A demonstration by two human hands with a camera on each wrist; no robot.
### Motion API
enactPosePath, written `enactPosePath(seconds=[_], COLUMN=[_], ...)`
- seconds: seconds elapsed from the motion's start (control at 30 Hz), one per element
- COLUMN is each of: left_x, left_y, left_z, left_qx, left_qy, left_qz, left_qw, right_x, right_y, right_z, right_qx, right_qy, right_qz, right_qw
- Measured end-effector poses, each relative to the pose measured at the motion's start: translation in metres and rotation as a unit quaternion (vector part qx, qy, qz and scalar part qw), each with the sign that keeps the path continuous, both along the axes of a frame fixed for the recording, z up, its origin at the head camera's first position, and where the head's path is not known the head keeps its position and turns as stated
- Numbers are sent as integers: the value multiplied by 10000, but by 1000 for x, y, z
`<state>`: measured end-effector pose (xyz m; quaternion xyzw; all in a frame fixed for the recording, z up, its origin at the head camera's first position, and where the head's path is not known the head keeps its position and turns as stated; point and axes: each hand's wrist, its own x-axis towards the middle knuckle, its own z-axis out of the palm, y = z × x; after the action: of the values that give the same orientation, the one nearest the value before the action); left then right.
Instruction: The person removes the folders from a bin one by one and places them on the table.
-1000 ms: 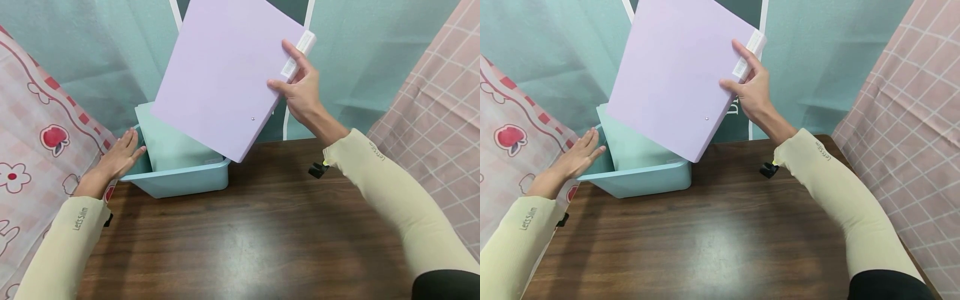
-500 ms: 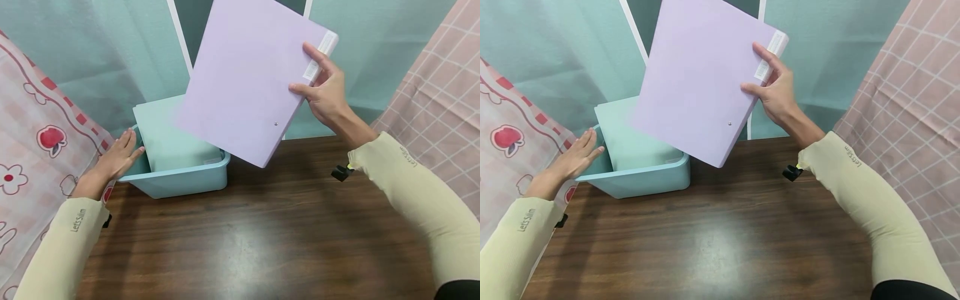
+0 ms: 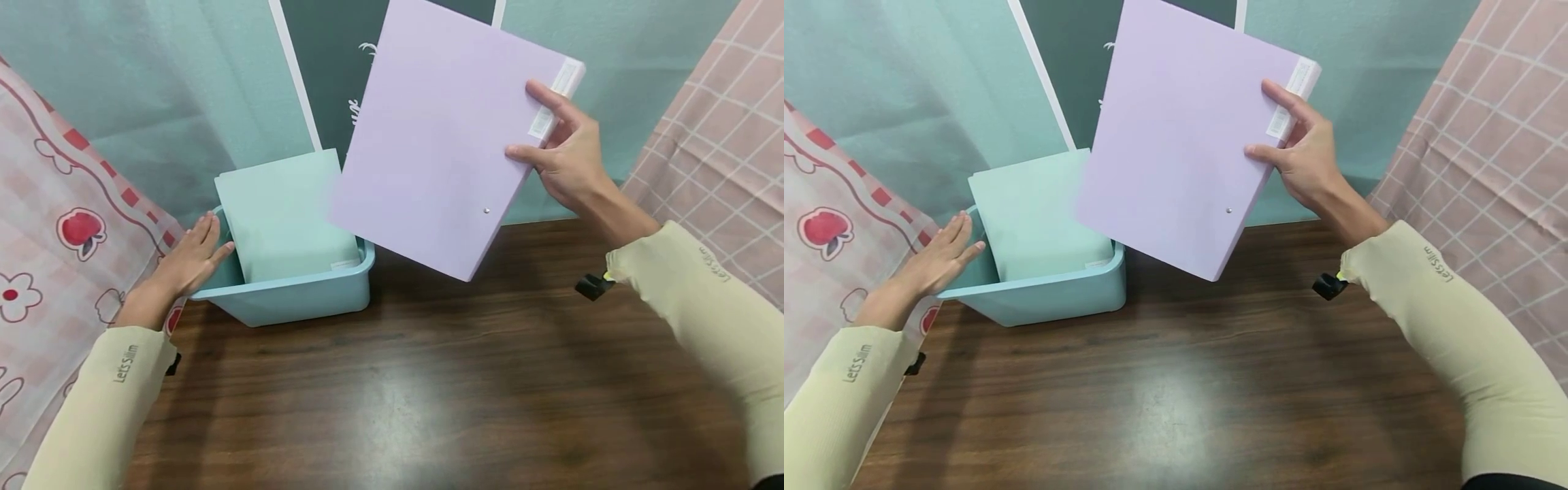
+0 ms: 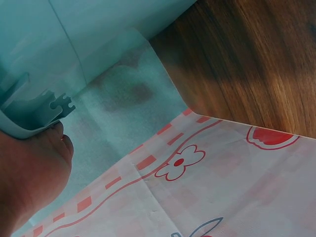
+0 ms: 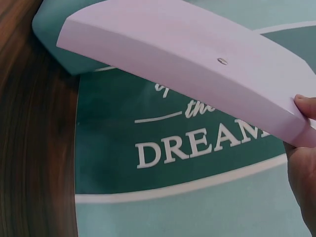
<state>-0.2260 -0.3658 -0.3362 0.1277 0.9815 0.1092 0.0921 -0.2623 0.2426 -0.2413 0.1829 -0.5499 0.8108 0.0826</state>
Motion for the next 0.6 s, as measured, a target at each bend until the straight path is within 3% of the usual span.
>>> enactPosePath(seconds=[0.13,0.6], left_x=[0,-1], left_y=[-1,-2], left_z=[0,-2], left_qx=[26,43], left_qy=[20,22], left_qz=[-13,-20], left_qw=[10000,10000], right_x=[2,8], right_y=[12,49], right_z=[-2,-12], right_qx=[-140,367], right_qy=[-97,-195], right_qz=[25,-102], right_qw=[9999,9991])
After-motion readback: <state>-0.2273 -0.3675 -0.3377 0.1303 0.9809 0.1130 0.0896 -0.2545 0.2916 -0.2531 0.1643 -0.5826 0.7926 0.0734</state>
